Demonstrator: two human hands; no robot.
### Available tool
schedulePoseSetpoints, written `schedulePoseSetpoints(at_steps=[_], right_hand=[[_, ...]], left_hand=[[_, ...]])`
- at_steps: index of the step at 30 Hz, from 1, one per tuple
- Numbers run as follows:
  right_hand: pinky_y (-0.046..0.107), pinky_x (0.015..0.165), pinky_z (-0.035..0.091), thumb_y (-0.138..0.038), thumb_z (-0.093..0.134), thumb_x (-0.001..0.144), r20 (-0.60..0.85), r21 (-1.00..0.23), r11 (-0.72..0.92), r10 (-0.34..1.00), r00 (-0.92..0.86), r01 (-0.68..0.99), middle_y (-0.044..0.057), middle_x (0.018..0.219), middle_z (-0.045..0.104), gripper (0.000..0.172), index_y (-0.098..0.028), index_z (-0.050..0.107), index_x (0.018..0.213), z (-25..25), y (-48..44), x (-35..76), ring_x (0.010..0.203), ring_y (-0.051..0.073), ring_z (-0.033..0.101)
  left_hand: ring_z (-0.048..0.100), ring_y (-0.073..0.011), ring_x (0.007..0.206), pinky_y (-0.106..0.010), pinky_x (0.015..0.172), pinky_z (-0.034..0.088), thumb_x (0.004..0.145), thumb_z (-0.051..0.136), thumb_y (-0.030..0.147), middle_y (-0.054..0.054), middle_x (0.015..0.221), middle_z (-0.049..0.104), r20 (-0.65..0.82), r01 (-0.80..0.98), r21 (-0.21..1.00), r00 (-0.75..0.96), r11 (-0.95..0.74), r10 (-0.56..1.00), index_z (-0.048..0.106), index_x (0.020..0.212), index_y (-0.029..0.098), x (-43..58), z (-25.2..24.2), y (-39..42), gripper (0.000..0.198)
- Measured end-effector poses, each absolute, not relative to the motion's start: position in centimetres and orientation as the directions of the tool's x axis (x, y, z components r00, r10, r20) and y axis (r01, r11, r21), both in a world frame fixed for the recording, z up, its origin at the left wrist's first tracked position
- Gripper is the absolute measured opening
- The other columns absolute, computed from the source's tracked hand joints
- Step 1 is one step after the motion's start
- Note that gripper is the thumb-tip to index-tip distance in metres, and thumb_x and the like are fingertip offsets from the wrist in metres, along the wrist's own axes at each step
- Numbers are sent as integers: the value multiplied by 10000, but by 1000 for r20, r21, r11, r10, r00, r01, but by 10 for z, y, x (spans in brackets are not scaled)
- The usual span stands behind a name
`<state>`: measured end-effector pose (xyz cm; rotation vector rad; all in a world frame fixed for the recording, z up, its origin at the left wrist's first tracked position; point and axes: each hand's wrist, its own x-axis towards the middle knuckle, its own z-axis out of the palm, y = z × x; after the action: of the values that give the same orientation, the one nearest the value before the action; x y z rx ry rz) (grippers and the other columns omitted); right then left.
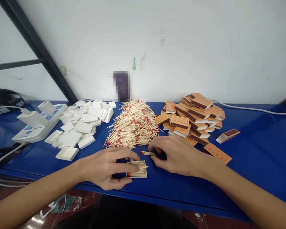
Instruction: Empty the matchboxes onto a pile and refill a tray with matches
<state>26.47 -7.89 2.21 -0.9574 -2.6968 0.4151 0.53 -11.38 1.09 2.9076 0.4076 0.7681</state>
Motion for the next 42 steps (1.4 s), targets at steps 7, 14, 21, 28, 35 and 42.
schedulePoseSetpoints(at_steps=[7, 14, 21, 28, 35, 42], right_hand=[[253, 567, 328, -215, 569, 838, 59, -418, 682, 680, -731, 600, -29, 665, 559, 72, -220, 613, 782, 17, -75, 260, 600, 121, 497], [247, 535, 314, -230, 591, 807, -9, -457, 613, 721, -692, 645, -49, 575, 538, 63, -218, 650, 788, 17, -74, 257, 533, 110, 479], [257, 556, 339, -286, 595, 849, 12, -419, 641, 712, -702, 643, -35, 586, 560, 98, -229, 676, 848, 19, -75, 258, 546, 125, 503], [253, 553, 343, -232, 593, 825, 28, -414, 664, 693, -721, 622, -45, 557, 539, 89, -235, 682, 833, 10, -73, 261, 517, 118, 491], [225, 506, 331, -243, 580, 824, 72, -491, 629, 719, -691, 603, -70, 523, 485, 82, -223, 654, 794, 17, -73, 261, 474, 91, 429], [247, 536, 345, -300, 590, 860, 53, -434, 653, 706, -706, 620, -66, 563, 549, 195, -241, 668, 1029, 22, -77, 265, 498, 104, 478]], left_hand=[[674, -178, 987, -305, 870, 579, 888, 562, 205, -106, 1138, 682, 440, 215, 174, 856, -961, 271, 631, 1076, 140, 7, 10, -114, 211], [636, -236, 1066, -396, 918, 583, 810, 521, 166, -149, 1260, 587, 374, 252, 172, 878, -952, 300, 555, 1276, 135, 12, 14, -116, 468], [630, -226, 1060, -383, 933, 579, 800, 559, 179, -153, 1258, 573, 391, 251, 231, 861, -940, 326, 583, 1179, 140, 8, 11, -114, 382], [644, -207, 1002, -356, 875, 594, 843, 575, 216, -148, 1206, 591, 427, 245, 253, 840, -936, 335, 541, 1249, 145, 7, 11, -114, 414], [633, -204, 1022, -317, 864, 582, 845, 579, 212, -141, 1173, 594, 421, 260, 292, 829, -920, 368, 519, 1181, 128, 7, 14, -114, 352], [618, -183, 929, -273, 767, 568, 813, 621, 210, -112, 1074, 576, 401, 286, 323, 822, -902, 404, 485, 1042, 157, 5, 12, -114, 272]])
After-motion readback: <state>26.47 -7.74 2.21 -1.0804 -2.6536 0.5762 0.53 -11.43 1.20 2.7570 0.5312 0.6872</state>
